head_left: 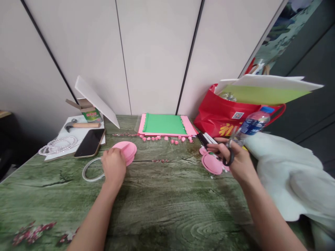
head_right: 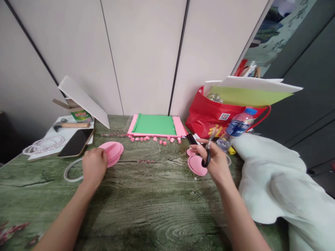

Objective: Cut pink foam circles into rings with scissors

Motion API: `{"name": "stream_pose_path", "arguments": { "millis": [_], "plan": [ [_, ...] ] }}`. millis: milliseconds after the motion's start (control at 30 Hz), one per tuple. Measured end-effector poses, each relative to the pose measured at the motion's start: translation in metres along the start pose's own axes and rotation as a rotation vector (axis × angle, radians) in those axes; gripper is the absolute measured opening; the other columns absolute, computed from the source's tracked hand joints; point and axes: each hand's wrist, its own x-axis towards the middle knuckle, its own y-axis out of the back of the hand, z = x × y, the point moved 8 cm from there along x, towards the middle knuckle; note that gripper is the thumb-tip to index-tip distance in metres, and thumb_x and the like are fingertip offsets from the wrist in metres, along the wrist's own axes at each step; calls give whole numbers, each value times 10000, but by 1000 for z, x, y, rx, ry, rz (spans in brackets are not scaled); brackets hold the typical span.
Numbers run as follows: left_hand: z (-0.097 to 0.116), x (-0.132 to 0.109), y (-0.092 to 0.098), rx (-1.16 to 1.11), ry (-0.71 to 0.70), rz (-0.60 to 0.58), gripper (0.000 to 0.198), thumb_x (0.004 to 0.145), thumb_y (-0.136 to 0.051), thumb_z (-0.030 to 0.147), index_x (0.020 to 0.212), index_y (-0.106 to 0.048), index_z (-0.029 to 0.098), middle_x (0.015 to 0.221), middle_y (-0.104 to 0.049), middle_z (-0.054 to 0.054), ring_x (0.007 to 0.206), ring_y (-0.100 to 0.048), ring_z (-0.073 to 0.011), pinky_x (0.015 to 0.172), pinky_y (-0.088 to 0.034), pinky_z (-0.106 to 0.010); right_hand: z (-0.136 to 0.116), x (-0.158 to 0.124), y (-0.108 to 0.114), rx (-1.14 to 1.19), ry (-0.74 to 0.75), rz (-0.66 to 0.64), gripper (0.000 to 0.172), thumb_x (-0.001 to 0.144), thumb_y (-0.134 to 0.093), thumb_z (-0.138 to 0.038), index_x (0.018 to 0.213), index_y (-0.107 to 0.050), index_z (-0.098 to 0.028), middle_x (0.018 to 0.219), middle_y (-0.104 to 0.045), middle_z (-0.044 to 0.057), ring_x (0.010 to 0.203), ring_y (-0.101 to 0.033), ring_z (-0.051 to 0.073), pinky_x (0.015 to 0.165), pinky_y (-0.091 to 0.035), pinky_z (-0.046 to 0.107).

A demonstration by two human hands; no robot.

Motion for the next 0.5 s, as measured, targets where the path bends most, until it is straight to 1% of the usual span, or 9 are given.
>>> {"name": "stream_pose_path", "arguments": {
  "millis": [67,100,133,167,200,267,367,433,500],
  "plan": [
    [3,-5,24,-134,63,222,247,821,-408,215,814,-638,126,967,-639,-169,931,-529,-306,801,-385,-435,-6,-8,-33,49,-26,-156,373,728,-632,-453,985,-585,-187,805,-703,70,685,-662,207,659,-508,351],
    [5,-11,36,-274,84,341,217,823,-434,242,821,-626,139,998,-631,-150,946,-534,-278,816,-395,-406,-7,-14,-50,46,-43,-233,364,720,-653,-432,982,-595,-186,782,-705,63,674,-656,199,654,-501,341],
    [9,-17,41,-446,95,396,186,821,-459,260,824,-611,153,993,-631,-126,921,-557,-241,803,-416,-365,-7,-21,-66,61,-64,-297,363,703,-678,-412,975,-606,-182,743,-701,51,665,-650,194,647,-495,331],
    [16,-21,39,-614,104,358,155,809,-493,282,801,-596,166,929,-643,-97,839,-585,-210,751,-441,-328,-7,-27,-80,99,-78,-323,367,676,-705,-398,957,-615,-182,707,-693,35,647,-642,188,632,-489,320],
    [26,-24,29,-781,123,219,142,793,-526,306,764,-578,177,796,-650,-60,704,-598,-181,662,-458,-294,-4,-32,-94,144,-113,-351,374,648,-731,-378,946,-617,-183,722,-694,32,652,-638,182,633,-482,311],
    [53,-35,1,-1107,177,-155,173,784,-541,332,693,-535,185,566,-611,0,496,-577,-148,526,-454,-259,3,-42,-117,258,-192,-355,415,598,-769,-348,948,-608,-193,766,-703,31,681,-636,174,642,-470,291],
    [82,-54,-22,-1384,241,-494,191,783,-538,354,704,-524,181,488,-596,24,384,-553,-140,445,-458,-255,13,-50,-138,410,-280,-314,447,542,-799,-329,923,-613,-187,715,-681,1,651,-608,153,626,-450,263],
    [87,-57,-28,-1433,248,-572,190,775,-550,352,729,-549,167,517,-617,12,392,-564,-142,451,-476,-264,18,-51,-142,447,-286,-269,404,523,-806,-316,855,-625,-174,657,-651,-22,583,-559,123,582,-425,237],
    [81,-53,-27,-1450,253,-506,167,763,-562,318,815,-582,161,689,-669,-22,473,-601,-141,484,-500,-268,22,-50,-138,440,-262,-203,362,516,-808,-294,802,-624,-167,640,-636,-29,563,-520,109,562,-405,224]
  ]
}}
